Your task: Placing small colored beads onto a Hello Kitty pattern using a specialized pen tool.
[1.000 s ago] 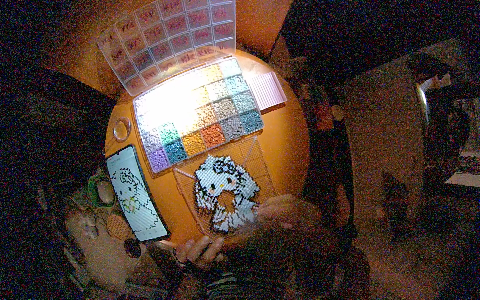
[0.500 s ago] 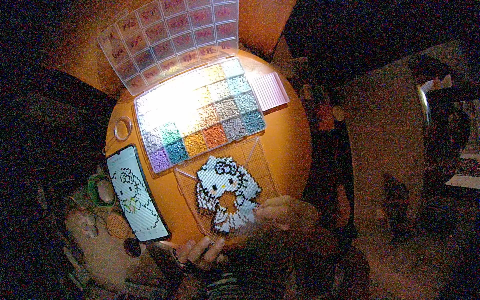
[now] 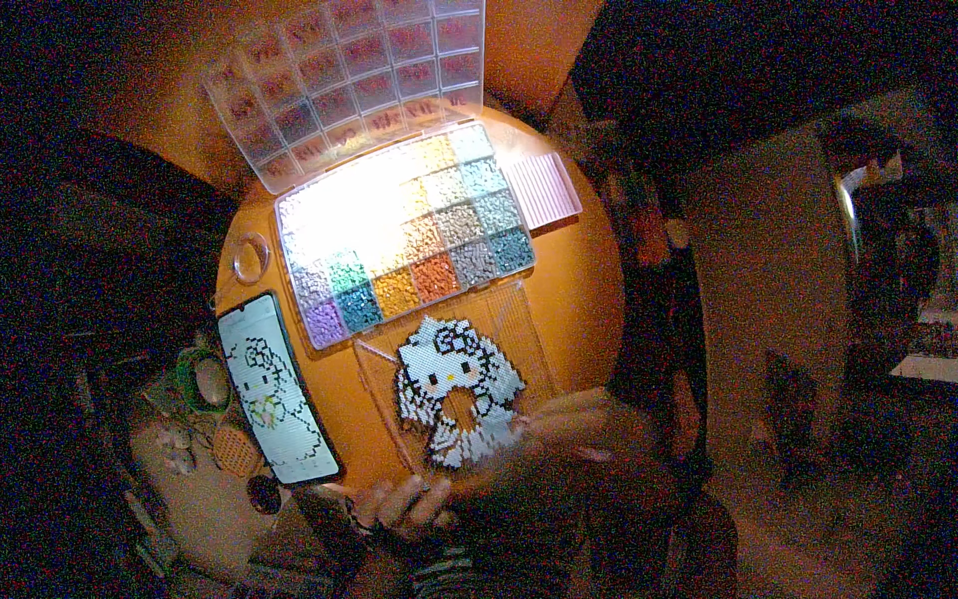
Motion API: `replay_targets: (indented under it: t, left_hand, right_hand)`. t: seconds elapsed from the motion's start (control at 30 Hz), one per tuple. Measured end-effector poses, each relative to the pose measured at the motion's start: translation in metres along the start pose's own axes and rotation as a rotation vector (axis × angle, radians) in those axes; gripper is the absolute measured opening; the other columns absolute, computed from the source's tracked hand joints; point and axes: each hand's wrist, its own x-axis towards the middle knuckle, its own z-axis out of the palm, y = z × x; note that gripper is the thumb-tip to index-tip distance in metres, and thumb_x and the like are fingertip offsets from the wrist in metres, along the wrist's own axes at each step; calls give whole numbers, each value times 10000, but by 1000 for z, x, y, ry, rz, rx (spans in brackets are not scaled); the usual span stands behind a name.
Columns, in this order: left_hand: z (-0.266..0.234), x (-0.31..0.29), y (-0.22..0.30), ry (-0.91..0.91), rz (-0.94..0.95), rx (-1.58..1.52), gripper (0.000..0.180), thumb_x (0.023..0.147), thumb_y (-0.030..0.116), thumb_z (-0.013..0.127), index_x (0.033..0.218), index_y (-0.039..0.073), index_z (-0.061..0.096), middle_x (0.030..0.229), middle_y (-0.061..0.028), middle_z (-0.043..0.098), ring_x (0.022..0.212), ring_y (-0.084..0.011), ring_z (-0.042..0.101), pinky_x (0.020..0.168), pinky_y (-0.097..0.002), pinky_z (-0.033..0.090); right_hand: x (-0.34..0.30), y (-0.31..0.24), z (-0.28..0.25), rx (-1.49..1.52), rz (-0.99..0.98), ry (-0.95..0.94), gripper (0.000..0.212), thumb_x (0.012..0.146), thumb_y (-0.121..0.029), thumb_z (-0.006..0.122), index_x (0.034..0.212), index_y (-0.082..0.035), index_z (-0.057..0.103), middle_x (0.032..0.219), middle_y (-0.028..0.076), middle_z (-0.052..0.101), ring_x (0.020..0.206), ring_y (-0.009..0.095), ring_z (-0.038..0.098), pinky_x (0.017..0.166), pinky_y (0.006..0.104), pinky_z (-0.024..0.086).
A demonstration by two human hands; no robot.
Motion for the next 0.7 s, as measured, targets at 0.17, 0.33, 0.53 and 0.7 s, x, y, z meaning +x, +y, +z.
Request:
replay_targets:
  t: [0.17, 0.33, 0.53, 0.7]
  left_hand:
    - [6, -5, -2, 29, 48, 8, 209, 872, 384, 434, 979, 371, 613, 970, 132, 492, 981, -108, 381, 817, -254, 360]
    - [-6, 13, -5, 17, -3, -32, 198, 854, 382, 456, 968, 367, 618, 953, 142, 487, 915, -102, 400, 760, -242, 371]
    - [4, -7, 0, -38, -16, -86, 216, 848, 406, 459, 989, 361, 616, 928, 136, 481, 921, -100, 392, 798, -257, 359]
    - [-2, -2, -3, -33, -2, -40, 265, 860, 445, 423, 1030, 361, 608, 983, 129, 495, 981, -103, 375, 863, -273, 343]
  right_hand:
    - [55, -9, 1, 104, -281, 174, 160, 869, -135, 558, 949, 1, 530, 905, 87, 565, 736, 177, 595, 690, 264, 517]
    - [118, -20, 3, -223, -272, 370, 73, 841, -85, 601, 886, -35, 572, 728, 48, 563, 659, 113, 560, 598, 249, 466]
    - [169, -8, -6, -181, -265, 298, 60, 852, -58, 576, 860, -14, 536, 768, 50, 553, 652, 99, 548, 600, 227, 454]
    - [189, 6, -5, -220, -290, 248, 70, 843, -57, 584, 841, -9, 532, 775, 57, 552, 667, 96, 541, 601, 223, 441]
